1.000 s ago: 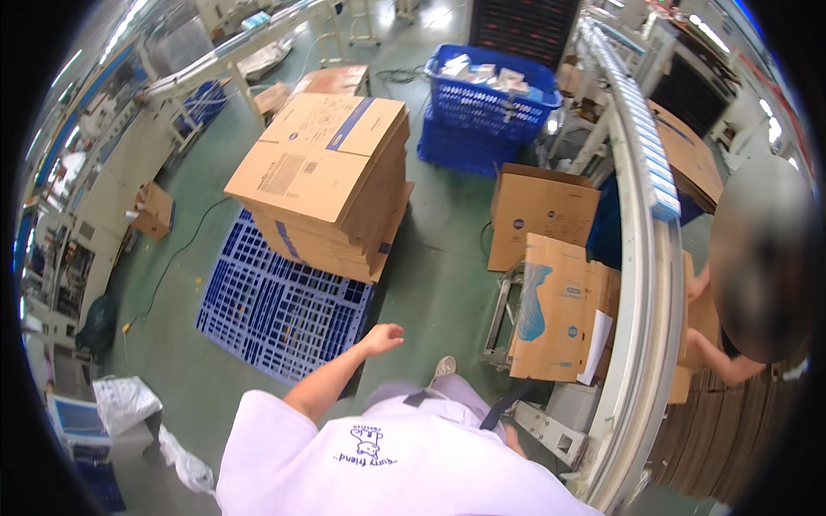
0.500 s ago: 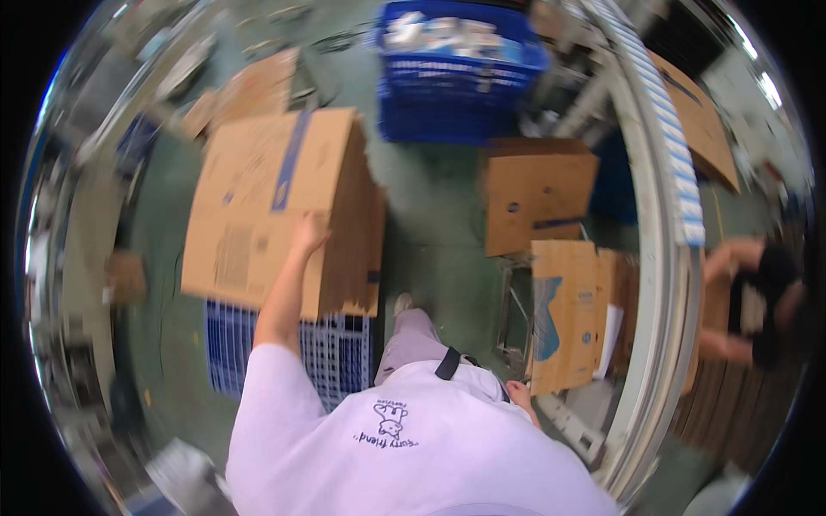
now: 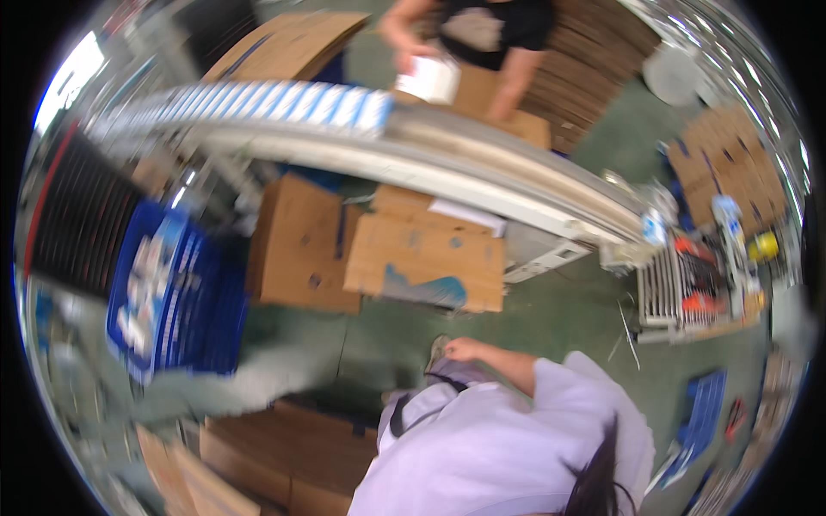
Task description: The person packs small white packages from a conveyor belt into cardboard boxes. They arrange the packages in rows, close the boxes, and move them to a nearby table. The person repeats this process multiple times.
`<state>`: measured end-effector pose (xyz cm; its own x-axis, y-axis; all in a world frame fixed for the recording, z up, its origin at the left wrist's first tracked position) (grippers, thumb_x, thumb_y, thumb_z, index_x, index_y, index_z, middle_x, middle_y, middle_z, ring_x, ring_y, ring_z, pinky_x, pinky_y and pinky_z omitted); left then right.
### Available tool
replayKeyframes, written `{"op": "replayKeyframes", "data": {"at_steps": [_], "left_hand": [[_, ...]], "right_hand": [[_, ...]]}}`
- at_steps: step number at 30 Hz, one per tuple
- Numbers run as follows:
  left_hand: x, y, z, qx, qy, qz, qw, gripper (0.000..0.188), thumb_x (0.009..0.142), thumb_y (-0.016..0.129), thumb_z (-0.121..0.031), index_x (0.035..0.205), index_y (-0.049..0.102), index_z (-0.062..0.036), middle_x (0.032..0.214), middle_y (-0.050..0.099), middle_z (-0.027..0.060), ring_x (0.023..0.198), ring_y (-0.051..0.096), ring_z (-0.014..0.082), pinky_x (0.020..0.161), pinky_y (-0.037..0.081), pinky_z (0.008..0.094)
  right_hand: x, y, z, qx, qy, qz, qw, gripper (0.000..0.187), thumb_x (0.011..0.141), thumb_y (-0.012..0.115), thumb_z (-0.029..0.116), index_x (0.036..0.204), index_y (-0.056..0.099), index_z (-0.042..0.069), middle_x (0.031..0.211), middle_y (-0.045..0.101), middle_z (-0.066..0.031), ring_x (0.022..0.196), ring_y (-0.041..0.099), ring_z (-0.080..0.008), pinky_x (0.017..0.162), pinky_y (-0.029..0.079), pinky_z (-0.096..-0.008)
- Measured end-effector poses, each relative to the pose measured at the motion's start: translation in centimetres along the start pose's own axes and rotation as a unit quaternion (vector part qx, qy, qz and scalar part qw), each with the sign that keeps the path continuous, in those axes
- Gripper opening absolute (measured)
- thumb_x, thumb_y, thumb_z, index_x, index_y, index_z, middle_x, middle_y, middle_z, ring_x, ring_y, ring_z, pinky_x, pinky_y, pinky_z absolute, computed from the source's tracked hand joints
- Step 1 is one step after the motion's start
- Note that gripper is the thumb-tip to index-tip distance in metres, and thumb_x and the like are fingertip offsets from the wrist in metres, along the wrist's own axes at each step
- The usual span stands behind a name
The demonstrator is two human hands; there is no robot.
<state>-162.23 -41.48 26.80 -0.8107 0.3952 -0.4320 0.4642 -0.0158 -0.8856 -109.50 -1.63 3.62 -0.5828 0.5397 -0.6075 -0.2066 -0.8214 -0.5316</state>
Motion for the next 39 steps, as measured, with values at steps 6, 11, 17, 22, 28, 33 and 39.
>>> {"op": "replayKeyframes", "data": {"at_steps": [6, 11, 17, 22, 28, 33, 39], "left_hand": [[-2.1, -11.4, -22.0, 0.060, 0.202, -0.096, 0.973, 0.034, 0.067, 0.059, -0.016, 0.097, 0.062, 0.0008, 0.086, 0.063, 0.0205, 0.085, 0.062, 0.0344, 0.073, 0.049, 0.0377], [-8.2, -17.6, -34.2, 0.123, 0.314, -0.087, 0.938, 0.030, 0.068, 0.054, -0.005, 0.097, 0.061, 0.0003, 0.088, 0.062, 0.0221, 0.085, 0.061, 0.0352, 0.072, 0.048, 0.0367], [-14.5, -14.0, -51.9, 0.188, 0.540, 0.102, 0.814, 0.045, 0.063, 0.051, 0.007, 0.105, 0.062, -0.0058, 0.103, 0.062, 0.0136, 0.092, 0.058, 0.0337, 0.079, 0.047, 0.0367], [-15.3, -7.6, -64.6, 0.140, 0.702, 0.279, 0.640, 0.056, 0.061, 0.045, 0.011, 0.116, 0.053, -0.0009, 0.104, 0.058, 0.0202, 0.091, 0.056, 0.0374, 0.075, 0.047, 0.0405], [-18.2, -10.1, -71.8, 0.047, 0.813, 0.338, 0.472, 0.043, 0.068, 0.053, 0.006, 0.111, 0.053, 0.0035, 0.098, 0.060, 0.0197, 0.091, 0.056, 0.0378, 0.075, 0.046, 0.0411], [-16.8, -8.5, -76.4, 0.025, 0.806, 0.361, 0.469, 0.038, 0.076, 0.051, 0.004, 0.114, 0.053, 0.0002, 0.100, 0.061, 0.0170, 0.088, 0.059, 0.0342, 0.075, 0.046, 0.0389], [-11.2, -2.4, -80.4, 0.201, 0.820, 0.134, 0.519, 0.024, 0.084, 0.055, -0.024, 0.093, 0.059, -0.0018, 0.071, 0.062, 0.0149, 0.069, 0.060, 0.0349, 0.065, 0.049, 0.0402]], "right_hand": [[2.4, -9.9, 12.2, -0.028, -0.063, -0.051, 0.996, 0.038, 0.079, 0.054, 0.030, 0.110, 0.057, 0.008, 0.103, 0.061, -0.0168, 0.095, 0.058, -0.0346, 0.078, 0.047, -0.0456], [-5.9, -19.5, 30.5, 0.022, -0.408, -0.245, 0.879, 0.055, 0.084, 0.056, 0.026, 0.132, 0.036, 0.011, 0.128, 0.041, -0.0141, 0.119, 0.041, -0.0306, 0.097, 0.037, -0.0414], [-14.8, -27.8, 33.8, -0.010, -0.434, -0.388, 0.813, 0.073, 0.077, 0.061, 0.039, 0.136, 0.031, 0.008, 0.136, 0.031, -0.0192, 0.124, 0.033, -0.0367, 0.099, 0.027, -0.0545], [-18.4, -37.3, 26.5, -0.210, -0.103, -0.578, 0.782, 0.039, 0.080, 0.054, 0.038, 0.099, 0.061, 0.005, 0.116, 0.051, -0.0170, 0.119, 0.038, -0.0401, 0.097, 0.018, -0.0632], [-25.7, -41.2, 26.5, -0.308, 0.120, -0.695, 0.638, 0.050, 0.087, 0.041, 0.043, 0.119, 0.055, 0.007, 0.139, 0.034, -0.0178, 0.131, 0.022, -0.0404, 0.103, 0.005, -0.0586], [-26.0, -42.5, 23.9, -0.199, 0.151, -0.826, 0.505, 0.065, 0.089, 0.043, 0.038, 0.139, 0.022, 0.003, 0.146, 0.005, -0.0234, 0.134, 0.006, -0.0406, 0.105, 0.000, -0.0549], [-20.7, -38.3, 8.1, 0.232, 0.002, -0.850, 0.473, 0.077, 0.085, 0.052, 0.013, 0.141, 0.001, -0.002, 0.148, 0.004, -0.0182, 0.135, 0.012, -0.0281, 0.109, 0.010, -0.0380]]}}
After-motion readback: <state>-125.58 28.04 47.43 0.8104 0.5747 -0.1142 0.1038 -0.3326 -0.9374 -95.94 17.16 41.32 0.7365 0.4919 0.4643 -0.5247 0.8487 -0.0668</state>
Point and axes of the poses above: each hand's wrist, its own x-axis towards the middle knuckle, its own y-axis out of the palm, z = x × y, the point moved 10 cm from there along x, towards the middle knuckle
